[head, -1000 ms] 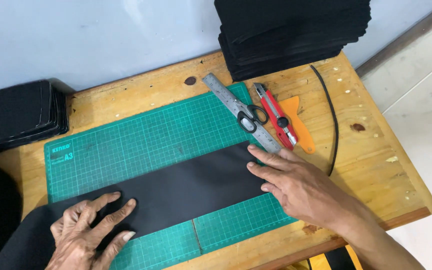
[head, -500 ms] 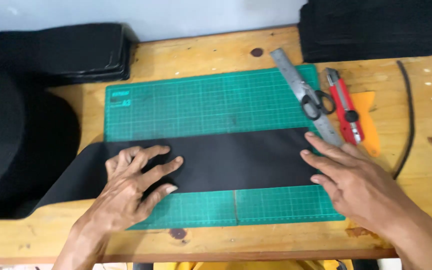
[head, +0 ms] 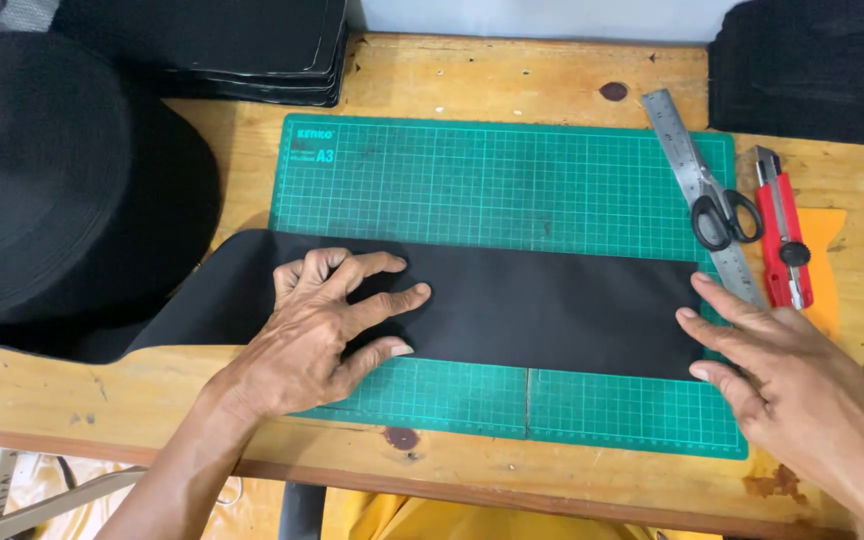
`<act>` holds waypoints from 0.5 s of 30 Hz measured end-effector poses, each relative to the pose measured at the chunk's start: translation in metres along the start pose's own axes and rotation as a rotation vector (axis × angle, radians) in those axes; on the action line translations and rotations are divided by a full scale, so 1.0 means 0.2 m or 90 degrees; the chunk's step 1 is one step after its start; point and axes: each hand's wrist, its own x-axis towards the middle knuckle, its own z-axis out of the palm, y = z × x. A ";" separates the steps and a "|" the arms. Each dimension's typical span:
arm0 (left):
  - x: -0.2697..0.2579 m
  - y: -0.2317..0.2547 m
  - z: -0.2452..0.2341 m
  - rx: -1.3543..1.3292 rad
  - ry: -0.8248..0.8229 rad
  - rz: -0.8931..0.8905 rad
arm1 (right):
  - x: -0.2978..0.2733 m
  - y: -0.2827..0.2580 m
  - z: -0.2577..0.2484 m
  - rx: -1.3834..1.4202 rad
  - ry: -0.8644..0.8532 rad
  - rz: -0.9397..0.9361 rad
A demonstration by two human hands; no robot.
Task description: The person measures and cuts a piece of black fabric on a green cutting mat. They use a metal ruler to align the fabric and a red utility knife to make straight cuts along the ruler's edge. The person handles the fabric and ruler multiple times to ensure precise measurements before cutting.
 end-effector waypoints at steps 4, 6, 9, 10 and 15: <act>0.02 0.01 -0.03 -0.031 -0.013 -0.013 | -0.01 0.02 0.02 -0.018 -0.026 0.015; 0.02 0.01 -0.03 -0.029 -0.022 -0.022 | -0.02 0.03 0.03 0.027 0.041 -0.023; 0.03 0.02 -0.03 -0.028 -0.036 -0.034 | -0.01 -0.03 -0.03 0.060 0.053 -0.023; 0.03 0.02 -0.04 -0.027 -0.035 -0.033 | 0.00 -0.02 -0.02 0.059 0.055 -0.023; 0.05 0.02 -0.05 0.025 -0.055 0.004 | 0.01 -0.01 -0.01 0.044 0.019 -0.006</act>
